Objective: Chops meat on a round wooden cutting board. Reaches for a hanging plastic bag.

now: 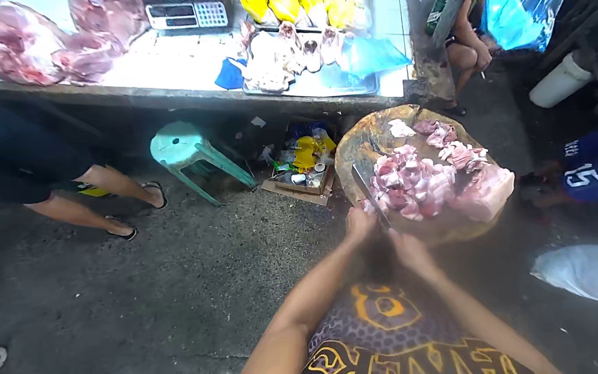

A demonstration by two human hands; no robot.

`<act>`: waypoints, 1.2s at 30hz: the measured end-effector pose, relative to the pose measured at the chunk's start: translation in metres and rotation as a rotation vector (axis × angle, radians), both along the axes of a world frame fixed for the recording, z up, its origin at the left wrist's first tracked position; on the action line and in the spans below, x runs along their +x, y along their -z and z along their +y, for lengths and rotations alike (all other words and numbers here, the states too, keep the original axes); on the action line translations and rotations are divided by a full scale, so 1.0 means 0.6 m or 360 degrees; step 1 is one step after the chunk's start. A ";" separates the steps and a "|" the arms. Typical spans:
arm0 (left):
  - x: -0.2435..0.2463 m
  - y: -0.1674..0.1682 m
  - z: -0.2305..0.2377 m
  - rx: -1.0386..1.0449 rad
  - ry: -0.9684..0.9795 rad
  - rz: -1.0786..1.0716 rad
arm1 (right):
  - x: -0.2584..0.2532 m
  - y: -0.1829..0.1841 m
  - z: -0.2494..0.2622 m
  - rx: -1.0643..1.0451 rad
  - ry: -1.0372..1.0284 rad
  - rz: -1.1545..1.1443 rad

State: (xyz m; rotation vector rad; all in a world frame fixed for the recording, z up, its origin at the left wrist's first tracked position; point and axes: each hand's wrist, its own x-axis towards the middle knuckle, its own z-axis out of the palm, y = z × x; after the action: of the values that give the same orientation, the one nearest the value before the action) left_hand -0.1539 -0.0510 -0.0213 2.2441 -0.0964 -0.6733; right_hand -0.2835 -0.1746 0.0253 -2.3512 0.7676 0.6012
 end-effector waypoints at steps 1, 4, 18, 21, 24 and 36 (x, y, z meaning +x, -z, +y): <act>0.000 -0.003 0.005 0.0018 0.0064 0.0008 | 0.001 0.001 0.007 -0.0006 0.0022 0.0004; 0.019 -0.015 0.013 0.0044 0.0194 0.0030 | 0.042 -0.001 0.029 -0.0005 0.0073 -0.0086; 0.147 0.005 0.053 0.0160 0.0358 -0.0126 | 0.123 0.004 -0.009 0.1309 0.0958 -0.0032; 0.152 0.028 0.074 -0.0030 0.0407 -0.0069 | 0.114 -0.058 0.031 0.0624 0.0683 -0.0255; 0.157 0.026 0.111 -0.0201 0.0300 0.0112 | 0.101 -0.126 0.060 0.0225 0.0459 -0.0951; 0.135 -0.021 0.075 -0.0004 0.0143 -0.0053 | 0.088 0.022 0.065 0.0096 0.0227 -0.0084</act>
State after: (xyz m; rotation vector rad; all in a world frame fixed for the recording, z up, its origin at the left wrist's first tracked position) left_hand -0.0728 -0.0062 -0.0088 2.2597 -0.2150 -0.6833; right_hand -0.2306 -0.1353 0.0123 -2.2265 0.8723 0.4926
